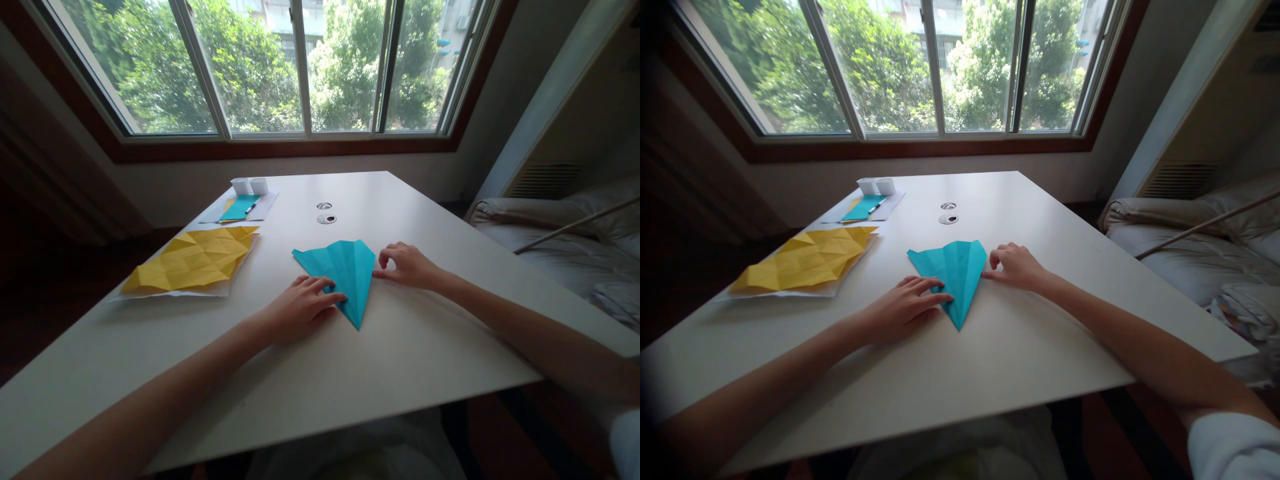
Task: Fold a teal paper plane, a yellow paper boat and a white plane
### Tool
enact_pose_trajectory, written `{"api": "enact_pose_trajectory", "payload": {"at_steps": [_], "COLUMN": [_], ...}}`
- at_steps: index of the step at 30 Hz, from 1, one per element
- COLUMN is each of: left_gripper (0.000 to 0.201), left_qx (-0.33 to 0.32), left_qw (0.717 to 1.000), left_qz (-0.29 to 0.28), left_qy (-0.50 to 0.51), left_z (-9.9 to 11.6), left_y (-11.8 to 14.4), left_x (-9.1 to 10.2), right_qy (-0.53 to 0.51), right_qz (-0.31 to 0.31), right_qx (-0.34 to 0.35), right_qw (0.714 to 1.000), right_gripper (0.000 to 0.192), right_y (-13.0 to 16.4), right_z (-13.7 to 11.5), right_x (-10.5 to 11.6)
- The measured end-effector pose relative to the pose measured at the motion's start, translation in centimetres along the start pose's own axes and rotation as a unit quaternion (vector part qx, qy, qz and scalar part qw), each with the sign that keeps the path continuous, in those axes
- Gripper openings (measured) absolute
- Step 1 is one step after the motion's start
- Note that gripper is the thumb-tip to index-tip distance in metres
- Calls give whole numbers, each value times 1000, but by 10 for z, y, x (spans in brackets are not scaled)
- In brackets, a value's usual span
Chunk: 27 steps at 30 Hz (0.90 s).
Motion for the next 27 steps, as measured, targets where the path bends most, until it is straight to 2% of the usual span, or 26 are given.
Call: {"api": "enact_pose_trajectory", "payload": {"at_steps": [4, 9, 14, 18, 27], "left_gripper": [33, 34, 34, 34, 36], "left_qx": [1, 5, 2, 1, 1], "left_qw": [1000, 1000, 1000, 1000, 997], "left_qz": [1, 0, -2, -8, -55], "left_qy": [2, 0, 0, 5, 52], "left_z": [0, -1, -2, -2, -2], "left_y": [1, 1, 1, 0, 2], "left_x": [0, -1, -4, -4, -3], "right_qy": [-108, -178, -173, -133, -71], "right_qz": [-44, -34, -47, -64, -69], "right_qx": [72, 132, 163, 161, 178], "right_qw": [991, 974, 970, 976, 979], "right_gripper": [27, 22, 25, 28, 31], "right_y": [4, 10, 14, 16, 22], "right_z": [-26, -49, -60, -61, -67], "right_x": [-6, -3, -9, -18, -25]}}
Point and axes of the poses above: each hand's wrist, its own y-axis away from the middle knuckle, its own x-axis out of the back of the hand, z = x × y, the point moved 10 cm from there along -y, towards the middle knuckle, and after that the axes turned 3 degrees about -x, right-handed, at the moved point
